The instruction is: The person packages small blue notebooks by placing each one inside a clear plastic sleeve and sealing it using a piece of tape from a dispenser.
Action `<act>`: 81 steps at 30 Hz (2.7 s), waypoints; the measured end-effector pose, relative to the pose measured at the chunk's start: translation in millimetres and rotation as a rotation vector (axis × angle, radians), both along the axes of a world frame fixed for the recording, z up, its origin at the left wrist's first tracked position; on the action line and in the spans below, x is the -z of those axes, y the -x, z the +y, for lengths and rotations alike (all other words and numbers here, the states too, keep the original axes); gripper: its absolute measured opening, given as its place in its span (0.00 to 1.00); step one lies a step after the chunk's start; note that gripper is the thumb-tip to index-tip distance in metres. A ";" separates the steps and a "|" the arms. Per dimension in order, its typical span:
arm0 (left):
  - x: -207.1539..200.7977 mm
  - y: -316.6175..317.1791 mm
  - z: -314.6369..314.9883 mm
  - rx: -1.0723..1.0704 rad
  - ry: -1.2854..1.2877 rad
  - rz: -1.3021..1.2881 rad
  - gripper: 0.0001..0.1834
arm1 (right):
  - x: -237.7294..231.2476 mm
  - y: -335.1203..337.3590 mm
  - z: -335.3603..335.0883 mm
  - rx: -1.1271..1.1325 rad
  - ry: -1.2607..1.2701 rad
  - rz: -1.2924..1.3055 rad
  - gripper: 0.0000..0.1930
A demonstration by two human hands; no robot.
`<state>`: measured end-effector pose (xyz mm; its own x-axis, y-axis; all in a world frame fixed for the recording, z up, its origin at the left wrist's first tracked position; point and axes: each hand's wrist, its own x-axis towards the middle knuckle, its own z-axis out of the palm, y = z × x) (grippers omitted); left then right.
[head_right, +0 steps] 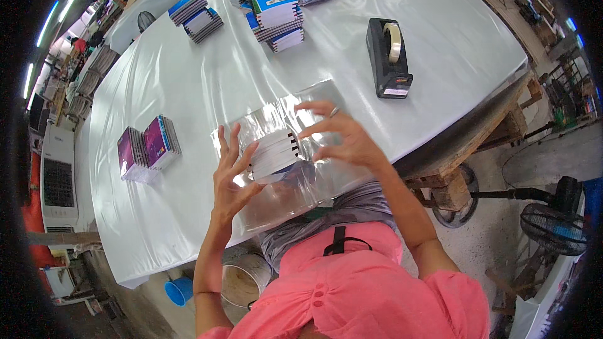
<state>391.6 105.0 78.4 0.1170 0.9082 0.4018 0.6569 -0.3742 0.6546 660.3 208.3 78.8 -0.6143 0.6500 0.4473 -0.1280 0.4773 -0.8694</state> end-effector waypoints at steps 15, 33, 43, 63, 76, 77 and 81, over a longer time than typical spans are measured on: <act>1.3 7.2 -2.7 0.034 -0.036 -0.068 0.36 | -17.7 22.2 -10.4 -0.004 -0.250 -0.273 0.32; -21.3 6.1 18.9 0.116 -0.014 -0.005 0.31 | -36.3 9.7 16.2 0.150 -0.114 0.076 0.13; -8.7 32.9 -10.2 -0.098 -0.150 -0.579 0.40 | -15.2 -3.6 -11.0 0.062 0.031 0.126 0.17; -1.7 -7.7 -2.5 0.040 -0.082 -0.079 0.28 | 12.9 30.7 -28.3 0.149 -0.202 -0.050 0.17; -39.0 5.0 12.0 0.104 0.122 0.135 0.16 | -19.6 37.5 -23.8 0.127 -0.015 -0.144 0.08; -40.8 6.4 15.0 0.142 0.143 0.141 0.15 | -23.4 38.3 -22.3 0.140 -0.038 -0.204 0.08; -47.9 4.4 26.1 0.185 0.108 0.148 0.14 | -30.3 44.2 -21.8 0.225 -0.125 -0.333 0.08</act>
<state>387.2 131.2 126.3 0.3353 0.9025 0.2701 0.6754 -0.4302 0.5990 616.2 186.5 109.1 -0.5871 0.7380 0.3325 0.2696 0.5656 -0.7794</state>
